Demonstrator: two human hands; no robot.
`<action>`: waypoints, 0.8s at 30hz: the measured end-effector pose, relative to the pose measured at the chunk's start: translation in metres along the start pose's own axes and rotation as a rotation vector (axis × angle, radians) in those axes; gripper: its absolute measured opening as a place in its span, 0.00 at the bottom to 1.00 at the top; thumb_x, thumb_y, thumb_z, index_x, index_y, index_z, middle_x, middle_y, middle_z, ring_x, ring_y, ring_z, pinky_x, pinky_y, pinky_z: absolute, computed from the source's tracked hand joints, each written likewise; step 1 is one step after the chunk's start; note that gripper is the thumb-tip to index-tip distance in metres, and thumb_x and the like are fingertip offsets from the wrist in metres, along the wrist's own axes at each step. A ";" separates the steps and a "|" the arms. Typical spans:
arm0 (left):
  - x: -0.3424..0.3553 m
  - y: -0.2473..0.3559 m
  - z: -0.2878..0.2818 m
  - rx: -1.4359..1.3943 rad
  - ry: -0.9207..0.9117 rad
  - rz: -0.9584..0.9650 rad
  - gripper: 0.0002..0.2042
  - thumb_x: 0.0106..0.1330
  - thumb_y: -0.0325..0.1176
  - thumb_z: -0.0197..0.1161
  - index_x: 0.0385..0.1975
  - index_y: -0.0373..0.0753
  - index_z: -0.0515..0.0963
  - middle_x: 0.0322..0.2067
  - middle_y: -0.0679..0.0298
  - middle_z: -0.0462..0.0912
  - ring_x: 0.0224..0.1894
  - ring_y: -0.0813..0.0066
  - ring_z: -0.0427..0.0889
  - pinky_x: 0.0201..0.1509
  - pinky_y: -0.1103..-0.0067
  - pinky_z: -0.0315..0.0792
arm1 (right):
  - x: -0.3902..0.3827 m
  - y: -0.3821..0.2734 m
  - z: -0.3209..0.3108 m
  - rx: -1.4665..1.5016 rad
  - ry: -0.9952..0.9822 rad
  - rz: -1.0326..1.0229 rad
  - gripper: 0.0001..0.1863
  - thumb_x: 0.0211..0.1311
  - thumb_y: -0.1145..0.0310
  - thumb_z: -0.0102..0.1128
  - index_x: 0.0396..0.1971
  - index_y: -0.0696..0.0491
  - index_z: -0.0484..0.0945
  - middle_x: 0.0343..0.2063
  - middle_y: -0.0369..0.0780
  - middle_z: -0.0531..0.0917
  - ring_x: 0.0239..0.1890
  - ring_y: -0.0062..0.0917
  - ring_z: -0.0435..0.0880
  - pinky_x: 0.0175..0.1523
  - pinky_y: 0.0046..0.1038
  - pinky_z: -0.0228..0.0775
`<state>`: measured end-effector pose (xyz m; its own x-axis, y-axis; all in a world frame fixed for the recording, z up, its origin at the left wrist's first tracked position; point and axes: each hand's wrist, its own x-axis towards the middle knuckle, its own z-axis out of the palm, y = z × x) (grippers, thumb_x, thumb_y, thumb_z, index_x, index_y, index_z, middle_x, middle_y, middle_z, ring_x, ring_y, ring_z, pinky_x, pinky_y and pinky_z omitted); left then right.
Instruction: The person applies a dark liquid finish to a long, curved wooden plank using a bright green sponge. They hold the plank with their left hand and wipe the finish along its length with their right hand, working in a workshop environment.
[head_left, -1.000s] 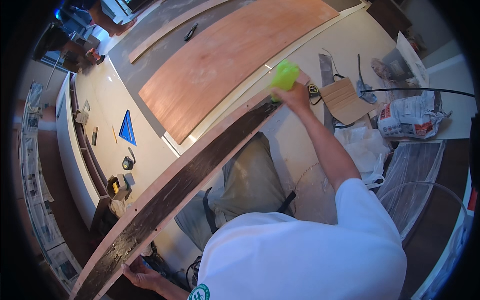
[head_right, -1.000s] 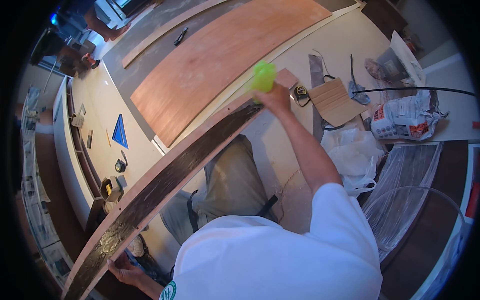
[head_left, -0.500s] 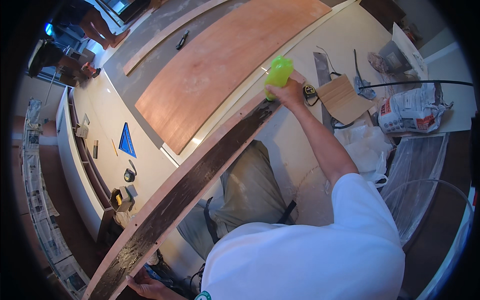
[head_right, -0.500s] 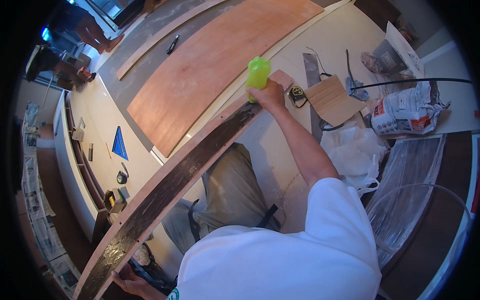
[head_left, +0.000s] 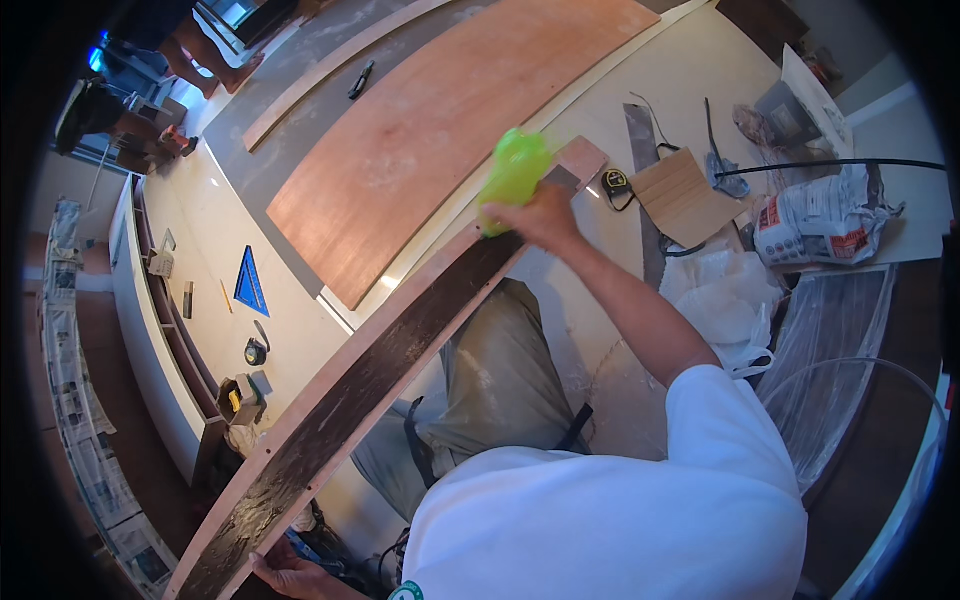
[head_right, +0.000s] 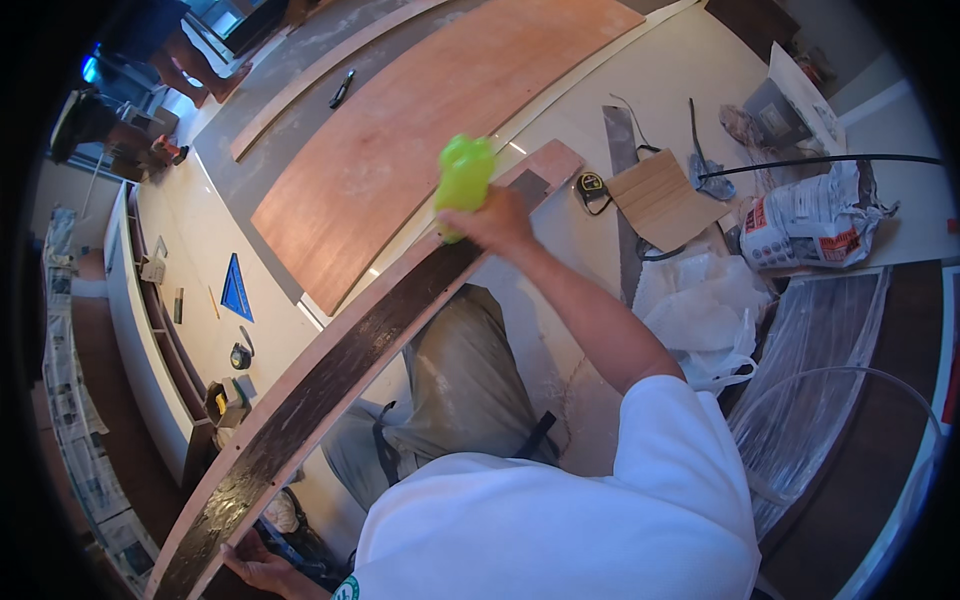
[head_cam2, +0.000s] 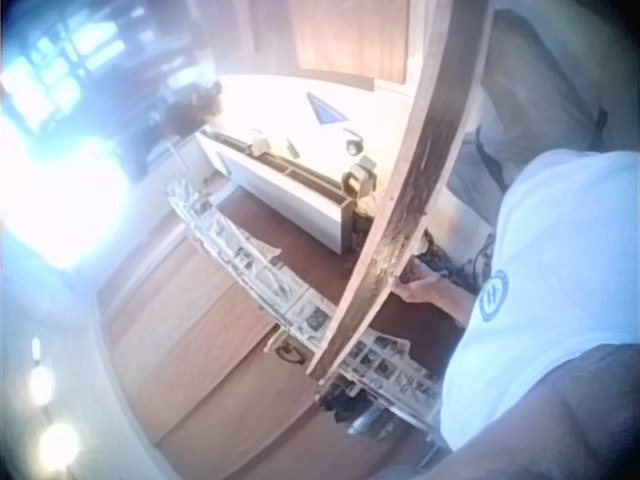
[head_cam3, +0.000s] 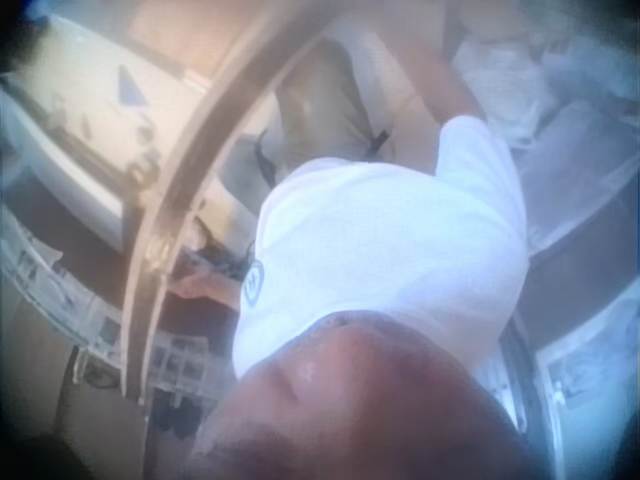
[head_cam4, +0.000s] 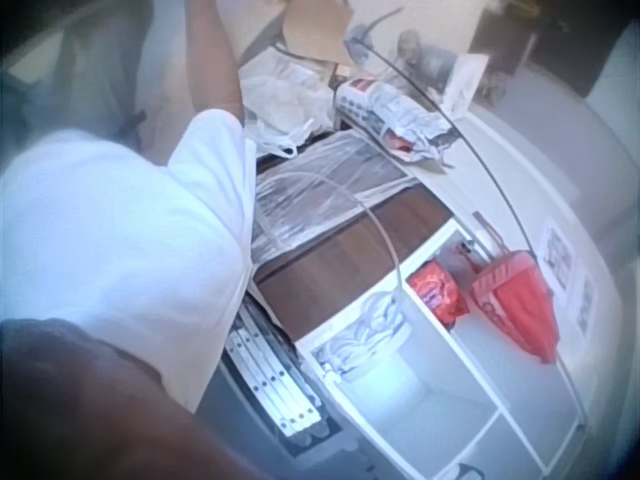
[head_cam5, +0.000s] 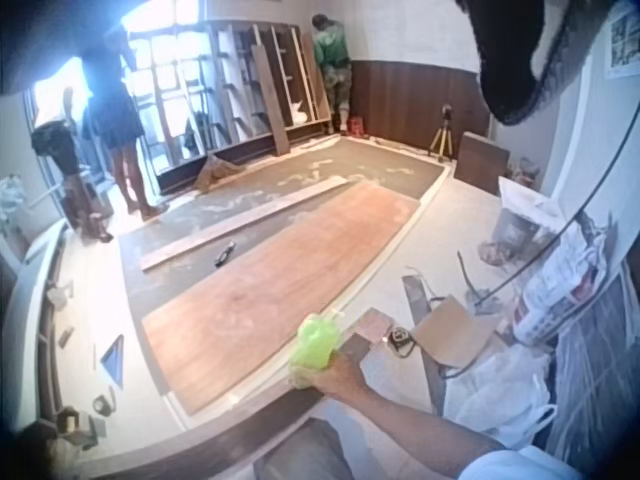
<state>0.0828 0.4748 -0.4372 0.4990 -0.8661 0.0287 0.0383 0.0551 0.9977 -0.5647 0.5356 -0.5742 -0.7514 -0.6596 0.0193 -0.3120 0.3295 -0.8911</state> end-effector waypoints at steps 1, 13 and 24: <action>0.008 -0.001 -0.007 0.001 -0.010 0.002 0.25 0.70 0.47 0.64 0.55 0.30 0.77 0.49 0.52 0.85 0.49 0.63 0.87 0.53 0.73 0.82 | -0.007 -0.012 0.004 0.003 -0.023 -0.053 0.22 0.50 0.53 0.78 0.42 0.52 0.88 0.35 0.41 0.91 0.42 0.29 0.91 0.49 0.31 0.81; 0.011 -0.008 -0.018 0.340 -0.007 0.157 0.28 0.67 0.50 0.67 0.57 0.31 0.76 0.49 0.50 0.85 0.47 0.59 0.87 0.54 0.70 0.81 | -0.015 -0.016 0.002 -0.006 -0.046 -0.013 0.24 0.49 0.51 0.76 0.43 0.51 0.87 0.38 0.45 0.90 0.44 0.36 0.90 0.51 0.34 0.81; 0.010 -0.007 -0.023 0.039 -0.011 0.010 0.26 0.70 0.46 0.65 0.58 0.30 0.76 0.51 0.51 0.83 0.53 0.62 0.84 0.60 0.71 0.78 | 0.009 0.056 -0.024 0.021 0.052 -0.018 0.22 0.50 0.50 0.75 0.41 0.49 0.88 0.39 0.42 0.90 0.44 0.32 0.90 0.50 0.32 0.81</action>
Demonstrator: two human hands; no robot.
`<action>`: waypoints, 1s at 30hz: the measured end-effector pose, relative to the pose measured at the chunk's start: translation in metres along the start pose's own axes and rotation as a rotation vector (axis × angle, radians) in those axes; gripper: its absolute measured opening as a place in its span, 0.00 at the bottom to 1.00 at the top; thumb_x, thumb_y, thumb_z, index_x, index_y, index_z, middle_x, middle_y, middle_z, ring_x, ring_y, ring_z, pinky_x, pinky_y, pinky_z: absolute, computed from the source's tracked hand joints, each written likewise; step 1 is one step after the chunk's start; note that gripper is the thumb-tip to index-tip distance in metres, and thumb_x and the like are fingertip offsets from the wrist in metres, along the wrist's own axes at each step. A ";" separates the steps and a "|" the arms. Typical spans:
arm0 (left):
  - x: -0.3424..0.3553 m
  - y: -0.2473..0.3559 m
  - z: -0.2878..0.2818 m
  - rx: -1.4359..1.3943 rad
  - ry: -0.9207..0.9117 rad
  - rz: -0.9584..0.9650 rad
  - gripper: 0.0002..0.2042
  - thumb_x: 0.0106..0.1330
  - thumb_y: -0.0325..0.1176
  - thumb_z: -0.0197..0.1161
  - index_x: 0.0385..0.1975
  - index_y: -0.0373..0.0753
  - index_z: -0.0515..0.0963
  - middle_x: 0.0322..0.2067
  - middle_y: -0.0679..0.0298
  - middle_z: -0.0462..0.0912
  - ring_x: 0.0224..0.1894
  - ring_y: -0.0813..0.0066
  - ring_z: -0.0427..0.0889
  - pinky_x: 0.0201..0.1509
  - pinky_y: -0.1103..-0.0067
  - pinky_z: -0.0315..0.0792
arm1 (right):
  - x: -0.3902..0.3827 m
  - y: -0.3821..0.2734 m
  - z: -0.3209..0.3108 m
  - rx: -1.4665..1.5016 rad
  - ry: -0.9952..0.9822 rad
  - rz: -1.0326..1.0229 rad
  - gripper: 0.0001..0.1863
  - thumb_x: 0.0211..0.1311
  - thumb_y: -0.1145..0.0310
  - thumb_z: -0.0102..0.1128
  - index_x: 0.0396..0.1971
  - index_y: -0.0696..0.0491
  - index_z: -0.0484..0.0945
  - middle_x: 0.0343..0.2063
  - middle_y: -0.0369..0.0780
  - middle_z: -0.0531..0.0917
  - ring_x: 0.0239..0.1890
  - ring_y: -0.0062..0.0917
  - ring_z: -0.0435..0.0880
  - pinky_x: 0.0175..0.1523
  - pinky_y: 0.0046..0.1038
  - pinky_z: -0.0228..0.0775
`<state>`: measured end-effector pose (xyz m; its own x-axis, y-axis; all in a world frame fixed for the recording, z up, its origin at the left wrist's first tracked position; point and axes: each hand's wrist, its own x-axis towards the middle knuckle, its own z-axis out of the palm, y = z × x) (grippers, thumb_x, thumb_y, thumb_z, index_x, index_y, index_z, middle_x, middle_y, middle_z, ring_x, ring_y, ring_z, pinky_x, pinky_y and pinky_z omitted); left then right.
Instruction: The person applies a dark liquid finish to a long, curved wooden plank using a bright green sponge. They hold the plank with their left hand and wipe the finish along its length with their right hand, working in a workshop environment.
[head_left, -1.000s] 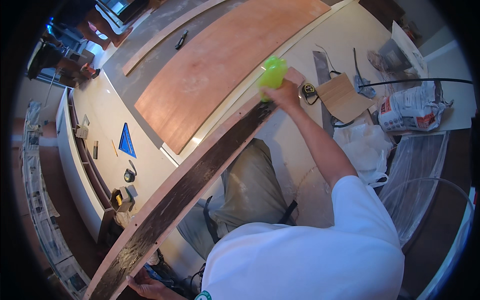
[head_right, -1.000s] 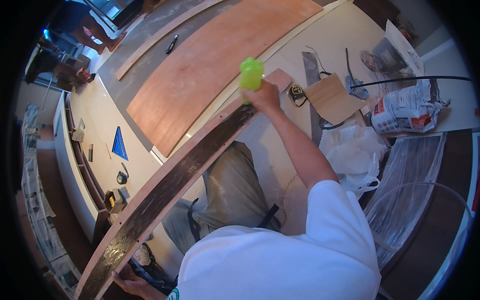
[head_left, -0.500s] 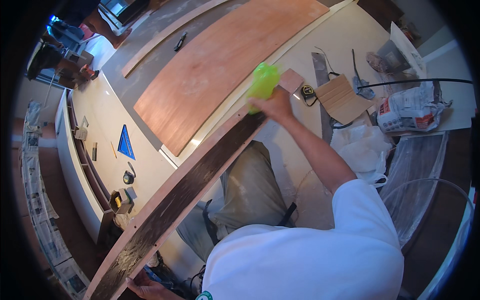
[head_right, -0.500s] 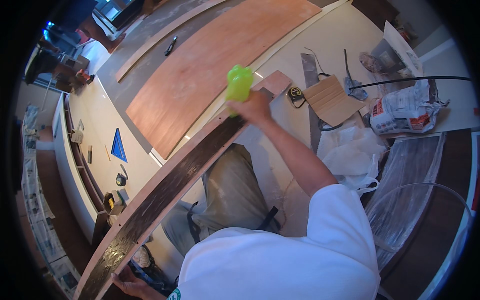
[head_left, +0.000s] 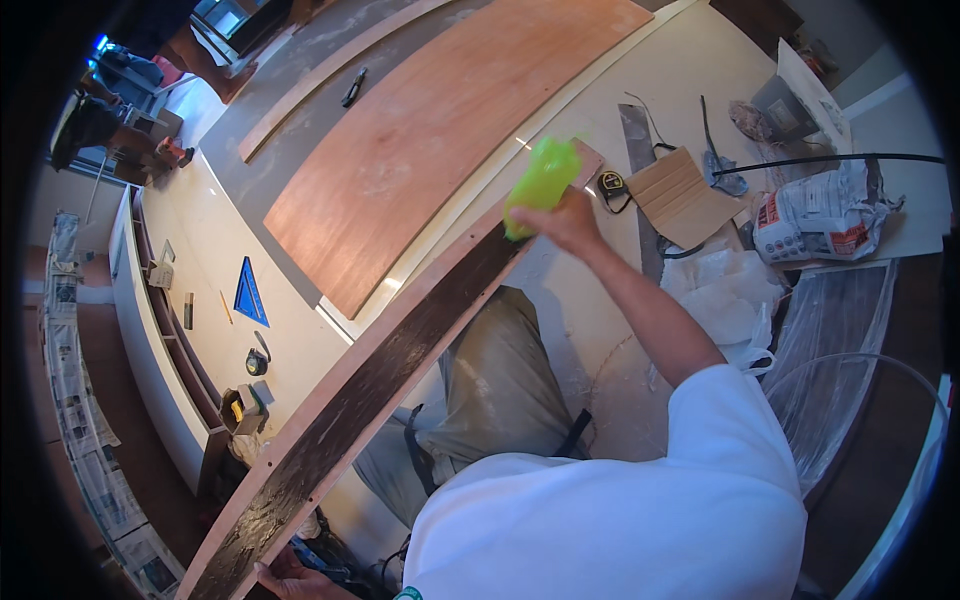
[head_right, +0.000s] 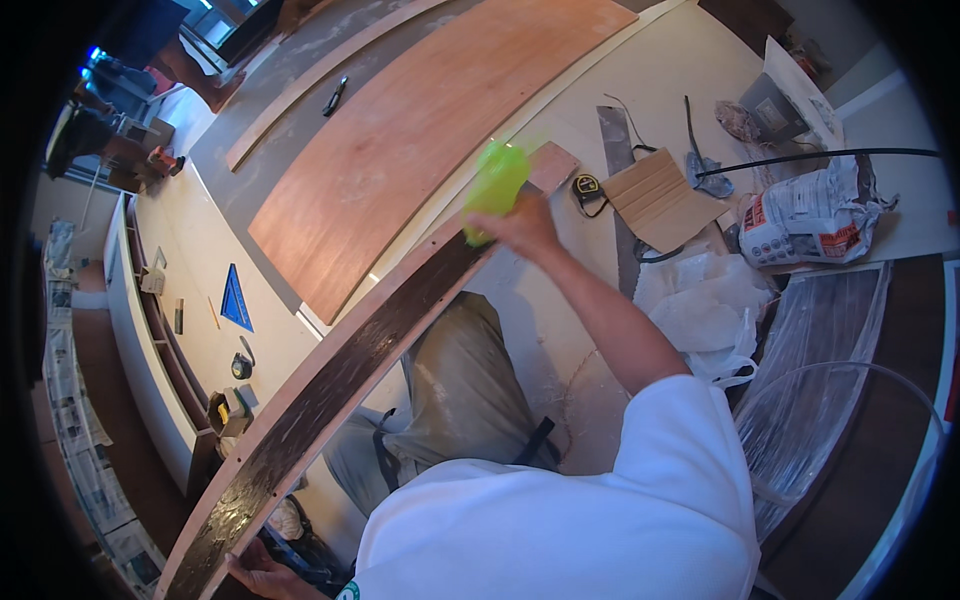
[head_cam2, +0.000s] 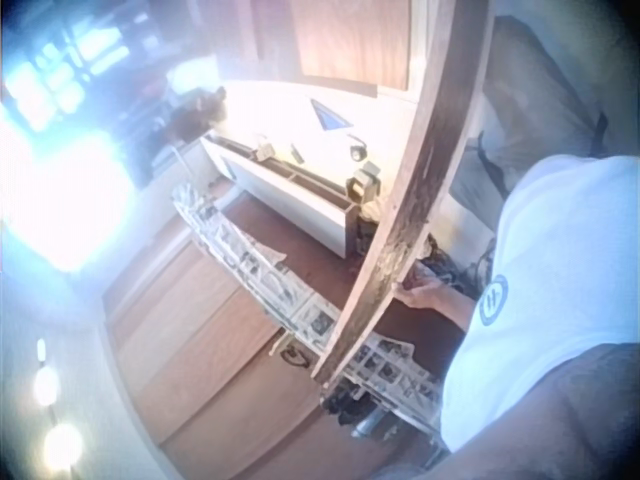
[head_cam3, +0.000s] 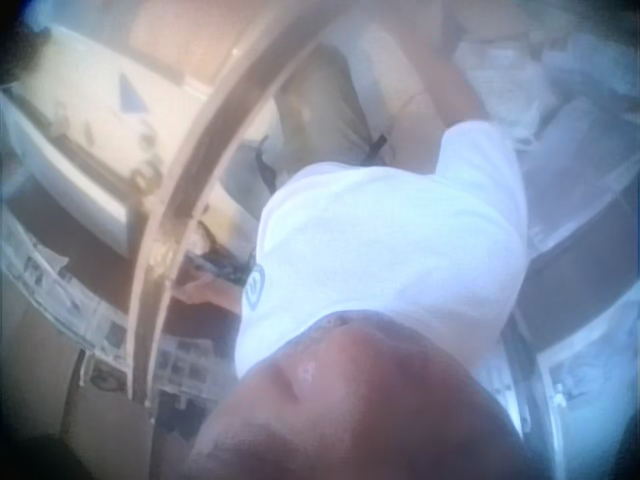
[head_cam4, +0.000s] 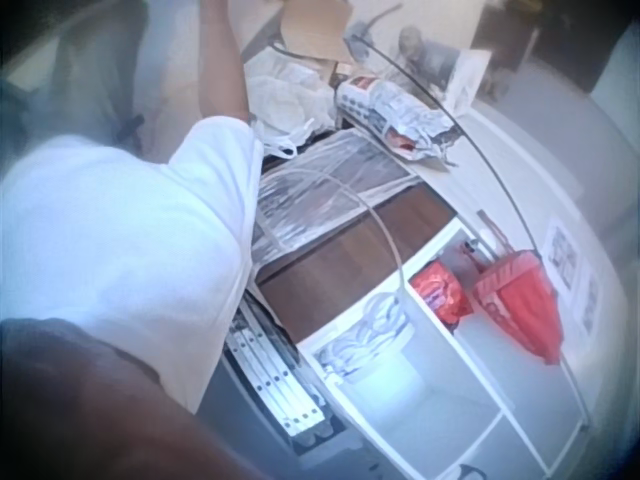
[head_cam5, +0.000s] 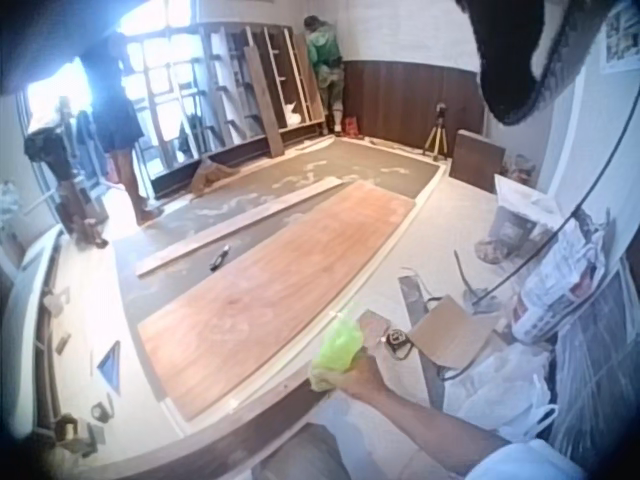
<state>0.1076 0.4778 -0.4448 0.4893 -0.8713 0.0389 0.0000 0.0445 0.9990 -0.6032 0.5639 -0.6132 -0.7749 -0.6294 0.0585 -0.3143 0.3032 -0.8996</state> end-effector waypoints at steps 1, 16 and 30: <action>-0.001 0.002 -0.002 0.009 0.007 0.012 0.26 0.70 0.46 0.65 0.58 0.30 0.76 0.51 0.51 0.83 0.53 0.62 0.84 0.60 0.71 0.78 | -0.010 -0.023 0.003 -0.058 -0.029 -0.054 0.22 0.51 0.50 0.75 0.41 0.49 0.88 0.39 0.42 0.90 0.43 0.31 0.90 0.50 0.31 0.81; 0.009 -0.010 0.015 0.056 -0.044 0.036 0.26 0.70 0.47 0.65 0.58 0.31 0.76 0.51 0.51 0.83 0.52 0.61 0.84 0.59 0.70 0.79 | -0.011 -0.012 -0.034 -0.116 0.003 0.128 0.25 0.51 0.51 0.76 0.46 0.50 0.86 0.39 0.43 0.90 0.45 0.34 0.90 0.51 0.30 0.80; 0.012 -0.015 0.015 0.097 -0.038 0.070 0.26 0.70 0.47 0.65 0.58 0.31 0.76 0.51 0.51 0.83 0.51 0.61 0.85 0.58 0.69 0.79 | -0.007 -0.008 -0.036 -0.037 -0.020 0.076 0.23 0.52 0.52 0.76 0.43 0.50 0.88 0.38 0.40 0.91 0.43 0.27 0.91 0.49 0.30 0.81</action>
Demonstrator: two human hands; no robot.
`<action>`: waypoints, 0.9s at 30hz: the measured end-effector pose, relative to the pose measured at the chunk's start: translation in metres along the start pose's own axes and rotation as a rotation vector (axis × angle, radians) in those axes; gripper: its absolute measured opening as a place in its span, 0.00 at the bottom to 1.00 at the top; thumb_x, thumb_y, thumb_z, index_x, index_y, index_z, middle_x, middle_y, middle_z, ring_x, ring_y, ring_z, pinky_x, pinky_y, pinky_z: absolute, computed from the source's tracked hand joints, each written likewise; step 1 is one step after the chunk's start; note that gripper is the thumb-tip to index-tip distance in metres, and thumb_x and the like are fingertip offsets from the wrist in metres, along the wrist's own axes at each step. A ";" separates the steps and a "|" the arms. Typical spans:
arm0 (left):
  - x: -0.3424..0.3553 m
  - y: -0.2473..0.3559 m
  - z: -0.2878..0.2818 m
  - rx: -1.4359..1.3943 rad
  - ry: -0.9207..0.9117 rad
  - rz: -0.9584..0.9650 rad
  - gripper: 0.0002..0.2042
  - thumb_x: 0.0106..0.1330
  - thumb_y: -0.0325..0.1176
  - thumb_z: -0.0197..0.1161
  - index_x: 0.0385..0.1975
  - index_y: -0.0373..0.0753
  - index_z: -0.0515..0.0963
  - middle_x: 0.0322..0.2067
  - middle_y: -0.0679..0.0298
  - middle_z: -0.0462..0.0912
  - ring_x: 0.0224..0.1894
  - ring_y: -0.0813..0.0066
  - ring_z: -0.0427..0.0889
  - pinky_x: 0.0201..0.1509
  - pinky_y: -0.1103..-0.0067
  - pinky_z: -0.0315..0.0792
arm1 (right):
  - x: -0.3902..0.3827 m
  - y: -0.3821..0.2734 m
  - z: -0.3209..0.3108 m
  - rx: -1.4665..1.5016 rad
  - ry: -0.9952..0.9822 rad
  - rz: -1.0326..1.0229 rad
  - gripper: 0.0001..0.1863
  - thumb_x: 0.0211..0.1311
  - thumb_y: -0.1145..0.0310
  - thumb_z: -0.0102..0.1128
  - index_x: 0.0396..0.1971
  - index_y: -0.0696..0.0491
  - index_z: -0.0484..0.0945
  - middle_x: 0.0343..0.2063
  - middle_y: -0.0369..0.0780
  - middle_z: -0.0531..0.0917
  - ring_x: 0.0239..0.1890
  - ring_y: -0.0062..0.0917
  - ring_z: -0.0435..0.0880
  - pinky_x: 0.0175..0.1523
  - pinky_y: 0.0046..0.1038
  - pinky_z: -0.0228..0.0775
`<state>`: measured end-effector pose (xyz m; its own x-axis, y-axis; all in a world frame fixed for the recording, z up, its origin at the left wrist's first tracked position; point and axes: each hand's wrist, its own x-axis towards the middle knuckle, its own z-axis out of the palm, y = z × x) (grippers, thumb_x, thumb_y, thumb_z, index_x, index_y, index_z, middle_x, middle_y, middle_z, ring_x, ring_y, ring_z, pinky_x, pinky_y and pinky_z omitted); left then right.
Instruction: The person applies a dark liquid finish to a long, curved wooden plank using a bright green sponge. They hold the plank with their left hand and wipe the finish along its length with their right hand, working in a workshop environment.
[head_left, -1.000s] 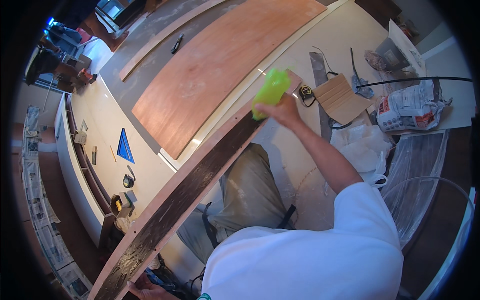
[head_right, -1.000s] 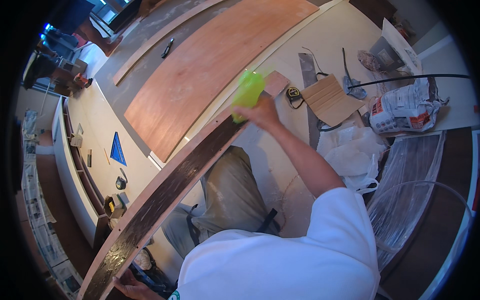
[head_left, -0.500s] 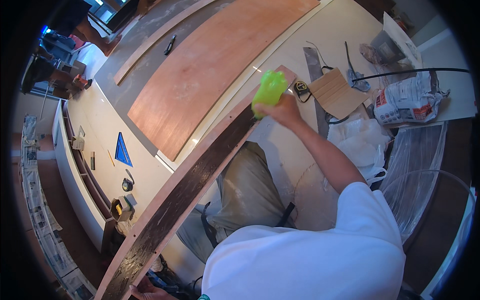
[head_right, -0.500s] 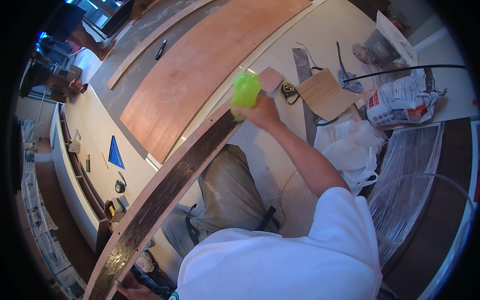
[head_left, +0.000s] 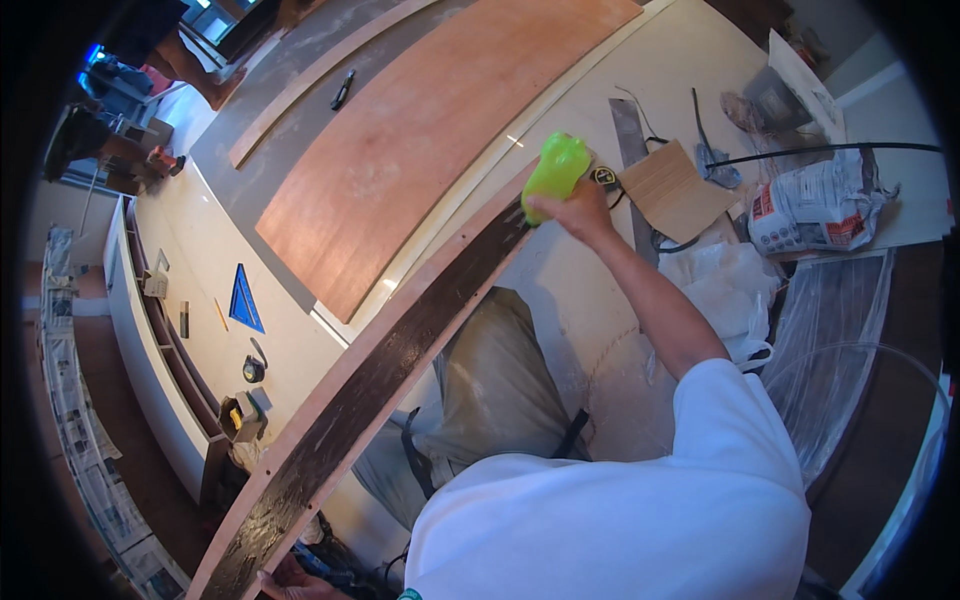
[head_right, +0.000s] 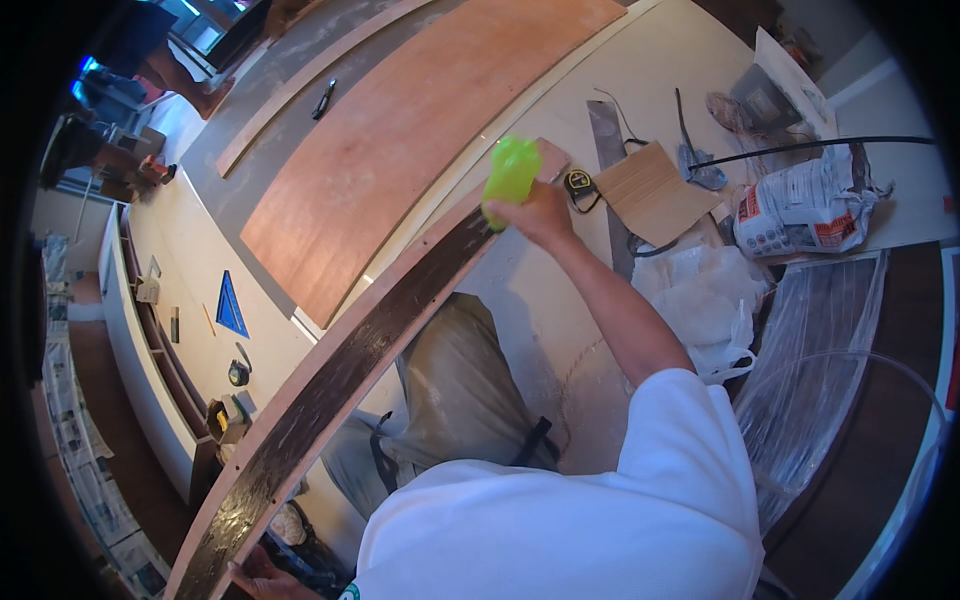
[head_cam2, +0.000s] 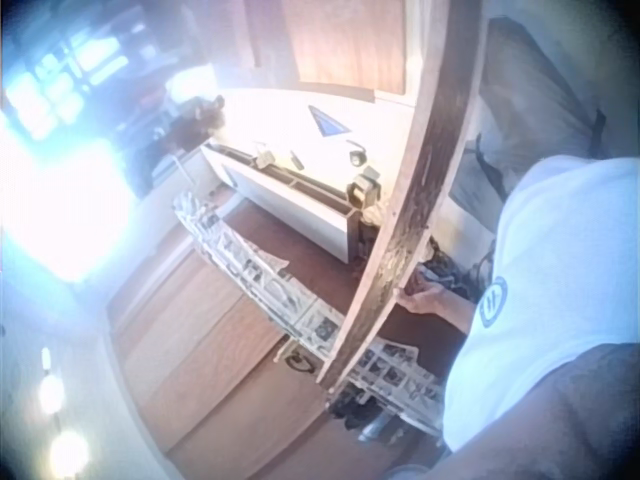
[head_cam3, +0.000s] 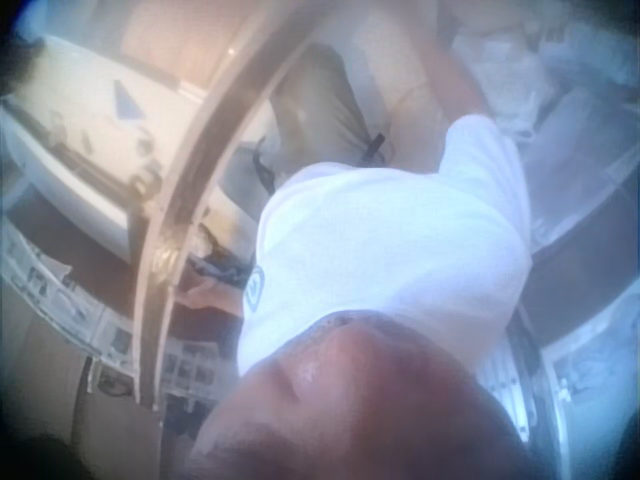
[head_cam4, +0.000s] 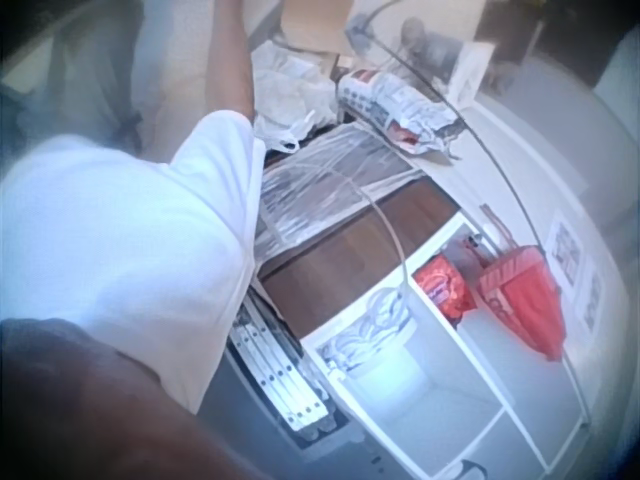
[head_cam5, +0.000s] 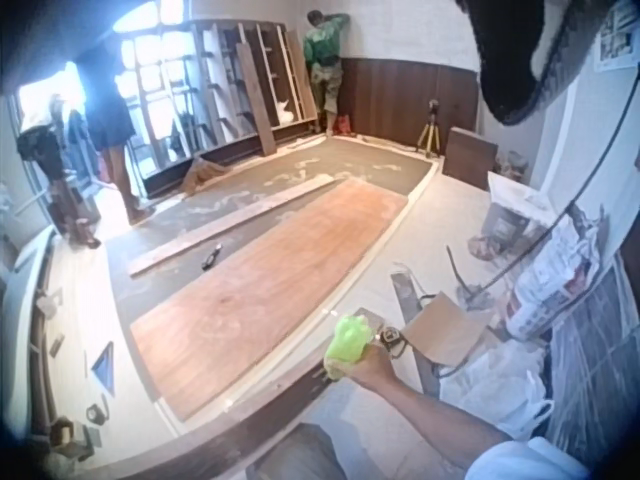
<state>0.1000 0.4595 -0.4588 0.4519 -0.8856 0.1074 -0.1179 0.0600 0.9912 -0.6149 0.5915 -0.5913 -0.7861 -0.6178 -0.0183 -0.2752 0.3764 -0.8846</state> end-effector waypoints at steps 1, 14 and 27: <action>-0.001 0.000 -0.001 0.002 0.001 0.003 0.26 0.70 0.47 0.65 0.58 0.31 0.76 0.51 0.51 0.83 0.51 0.61 0.85 0.58 0.69 0.79 | -0.005 0.000 0.006 0.047 -0.009 -0.040 0.23 0.52 0.51 0.76 0.43 0.50 0.88 0.38 0.40 0.91 0.43 0.27 0.91 0.49 0.30 0.81; -0.002 -0.003 0.001 0.031 0.000 0.031 0.26 0.70 0.47 0.66 0.58 0.32 0.76 0.51 0.51 0.83 0.50 0.60 0.85 0.57 0.68 0.79 | 0.012 0.026 0.012 0.015 0.023 -0.115 0.26 0.49 0.50 0.78 0.44 0.50 0.87 0.37 0.40 0.91 0.41 0.30 0.90 0.48 0.32 0.81; 0.001 -0.006 0.000 0.105 -0.007 0.089 0.26 0.70 0.47 0.66 0.58 0.32 0.76 0.51 0.51 0.83 0.50 0.59 0.85 0.56 0.68 0.79 | 0.039 0.052 -0.013 -0.011 0.029 -0.044 0.27 0.47 0.53 0.77 0.48 0.49 0.86 0.42 0.42 0.89 0.45 0.34 0.89 0.54 0.34 0.79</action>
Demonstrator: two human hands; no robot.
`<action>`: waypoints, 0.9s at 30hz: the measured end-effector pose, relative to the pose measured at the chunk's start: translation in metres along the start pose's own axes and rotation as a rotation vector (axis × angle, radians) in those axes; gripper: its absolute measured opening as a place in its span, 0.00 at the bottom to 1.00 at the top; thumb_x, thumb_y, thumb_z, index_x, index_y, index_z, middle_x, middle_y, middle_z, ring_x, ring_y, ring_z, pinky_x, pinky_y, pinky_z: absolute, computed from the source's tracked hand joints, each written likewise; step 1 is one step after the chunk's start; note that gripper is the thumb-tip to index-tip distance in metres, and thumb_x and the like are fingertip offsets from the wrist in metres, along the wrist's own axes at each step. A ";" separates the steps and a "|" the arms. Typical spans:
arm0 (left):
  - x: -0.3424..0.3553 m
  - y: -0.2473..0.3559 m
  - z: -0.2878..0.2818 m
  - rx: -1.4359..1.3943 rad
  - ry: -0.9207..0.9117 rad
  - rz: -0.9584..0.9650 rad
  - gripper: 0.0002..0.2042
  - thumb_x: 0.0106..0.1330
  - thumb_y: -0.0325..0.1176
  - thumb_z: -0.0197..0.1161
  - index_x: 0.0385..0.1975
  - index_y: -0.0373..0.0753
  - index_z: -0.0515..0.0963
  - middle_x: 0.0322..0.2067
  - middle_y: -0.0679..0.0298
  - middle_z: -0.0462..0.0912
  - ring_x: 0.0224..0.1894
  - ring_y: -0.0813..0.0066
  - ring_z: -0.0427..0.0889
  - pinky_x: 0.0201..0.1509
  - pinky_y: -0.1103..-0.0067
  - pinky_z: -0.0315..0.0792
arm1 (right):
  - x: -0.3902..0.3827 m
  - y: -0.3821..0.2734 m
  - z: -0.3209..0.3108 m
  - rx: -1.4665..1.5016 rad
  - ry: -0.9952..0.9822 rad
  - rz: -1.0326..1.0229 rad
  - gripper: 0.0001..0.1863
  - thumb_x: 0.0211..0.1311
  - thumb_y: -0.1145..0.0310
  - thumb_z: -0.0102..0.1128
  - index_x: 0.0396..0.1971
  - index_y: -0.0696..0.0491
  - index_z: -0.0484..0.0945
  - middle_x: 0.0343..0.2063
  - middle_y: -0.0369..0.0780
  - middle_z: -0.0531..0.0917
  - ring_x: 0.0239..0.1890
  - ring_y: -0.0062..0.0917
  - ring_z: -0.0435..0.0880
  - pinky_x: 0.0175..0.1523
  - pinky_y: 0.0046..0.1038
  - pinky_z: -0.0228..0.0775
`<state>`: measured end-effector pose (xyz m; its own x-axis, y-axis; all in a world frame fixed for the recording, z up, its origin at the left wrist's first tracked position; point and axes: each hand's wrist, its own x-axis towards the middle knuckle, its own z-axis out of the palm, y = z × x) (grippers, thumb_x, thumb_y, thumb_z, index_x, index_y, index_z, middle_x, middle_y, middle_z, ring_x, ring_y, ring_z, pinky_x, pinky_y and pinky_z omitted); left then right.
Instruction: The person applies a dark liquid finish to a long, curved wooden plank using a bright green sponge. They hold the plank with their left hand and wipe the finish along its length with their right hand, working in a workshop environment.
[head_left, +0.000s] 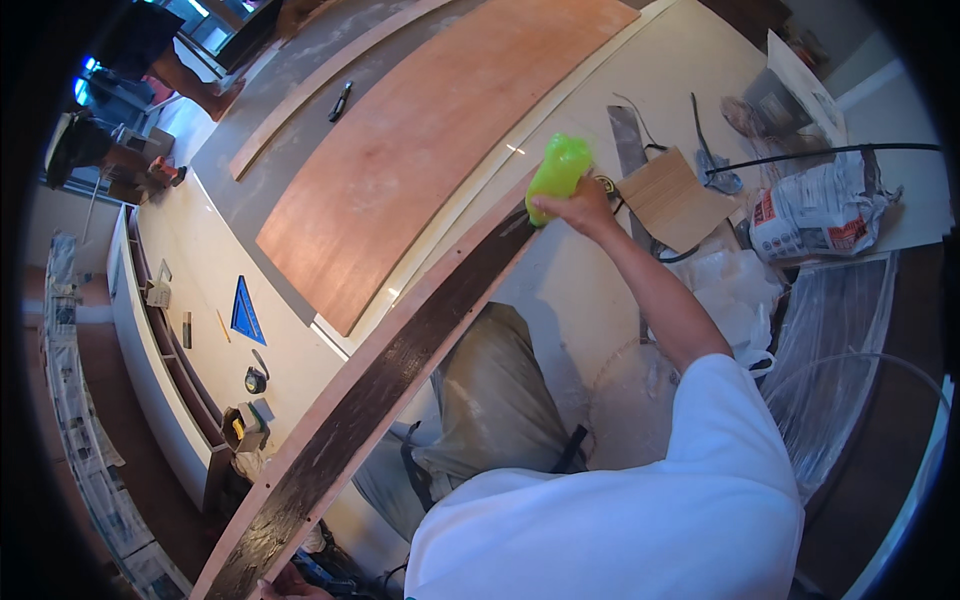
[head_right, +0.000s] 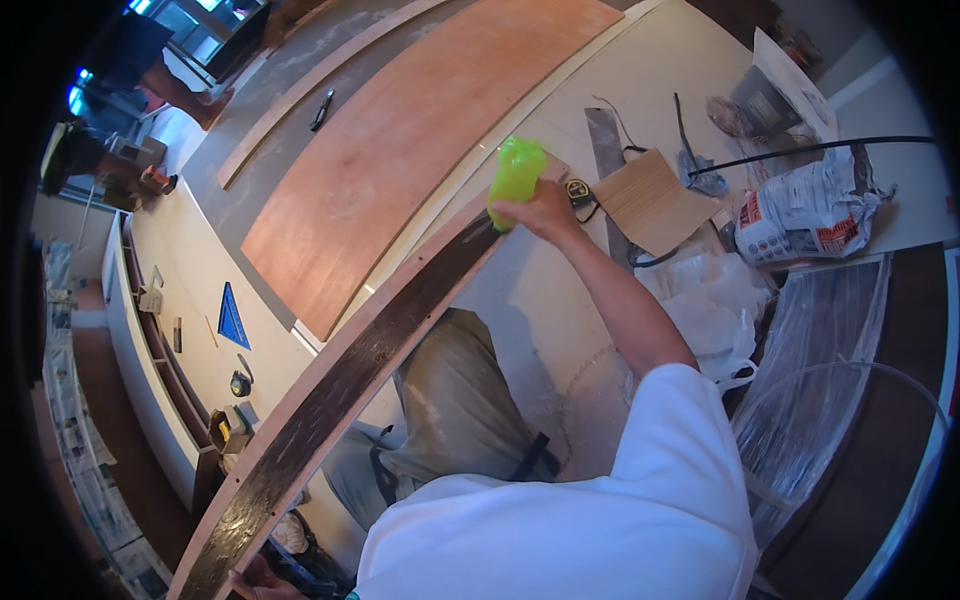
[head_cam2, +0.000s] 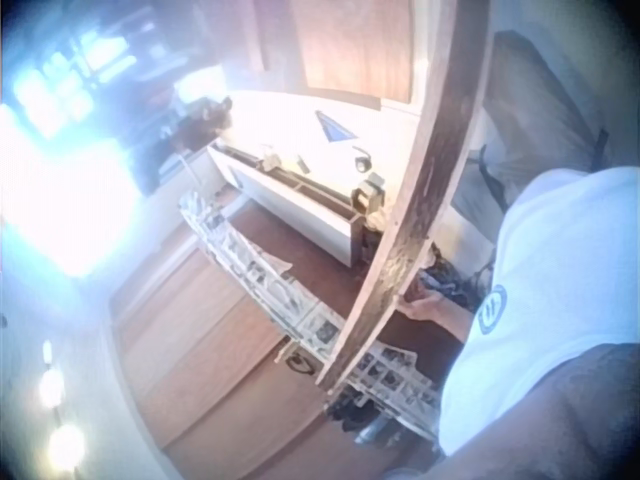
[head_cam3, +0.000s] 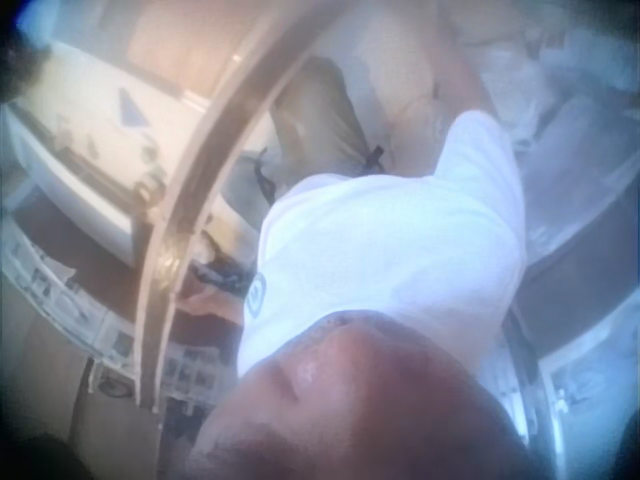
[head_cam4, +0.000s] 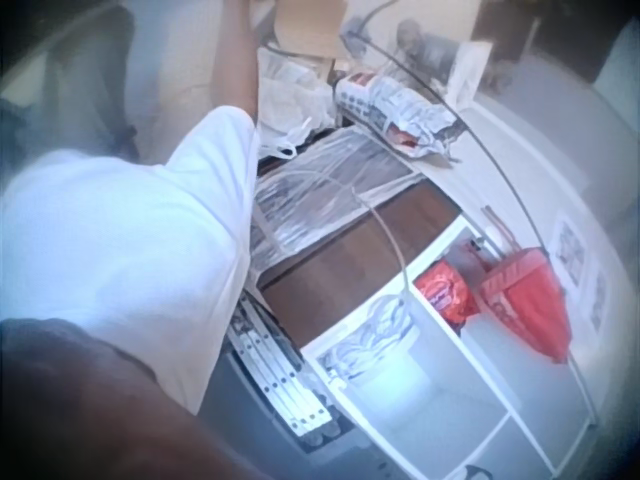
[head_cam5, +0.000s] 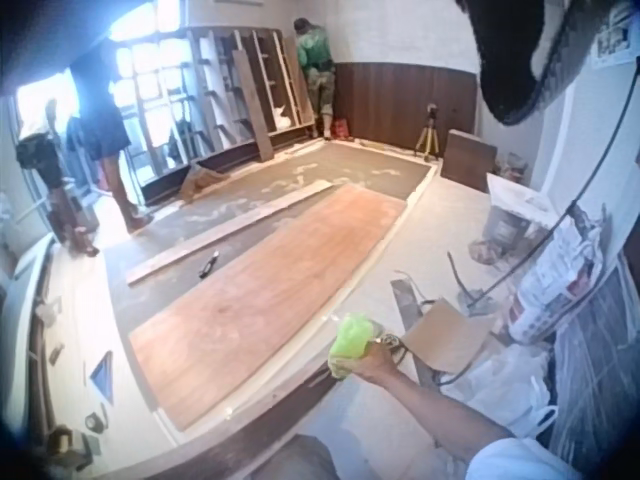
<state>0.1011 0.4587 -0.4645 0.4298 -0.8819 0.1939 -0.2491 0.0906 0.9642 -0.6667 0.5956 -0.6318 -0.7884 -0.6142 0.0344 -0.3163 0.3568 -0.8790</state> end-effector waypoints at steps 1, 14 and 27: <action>0.000 0.000 -0.002 0.012 0.000 0.002 0.26 0.70 0.47 0.66 0.58 0.32 0.76 0.51 0.51 0.83 0.50 0.59 0.85 0.56 0.68 0.79 | 0.006 -0.005 -0.006 -0.084 0.011 0.045 0.27 0.48 0.53 0.78 0.48 0.49 0.86 0.43 0.42 0.89 0.46 0.33 0.89 0.54 0.33 0.79; -0.001 -0.015 0.004 0.097 0.014 0.068 0.26 0.70 0.47 0.66 0.58 0.33 0.75 0.51 0.51 0.83 0.49 0.58 0.85 0.56 0.67 0.79 | 0.026 0.011 -0.016 -0.115 0.068 0.164 0.29 0.46 0.53 0.80 0.49 0.49 0.85 0.45 0.43 0.89 0.48 0.35 0.88 0.54 0.34 0.80; 0.001 -0.024 0.000 0.148 0.016 0.114 0.26 0.70 0.47 0.66 0.58 0.34 0.75 0.50 0.52 0.83 0.48 0.58 0.85 0.55 0.66 0.79 | 0.044 0.053 -0.019 -0.037 0.142 0.245 0.25 0.49 0.58 0.81 0.46 0.56 0.86 0.41 0.42 0.90 0.44 0.26 0.89 0.51 0.29 0.80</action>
<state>0.1074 0.4558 -0.4870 0.4052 -0.8621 0.3044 -0.4211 0.1196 0.8991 -0.7284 0.6011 -0.6679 -0.9088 -0.4028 -0.1089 -0.1241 0.5100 -0.8512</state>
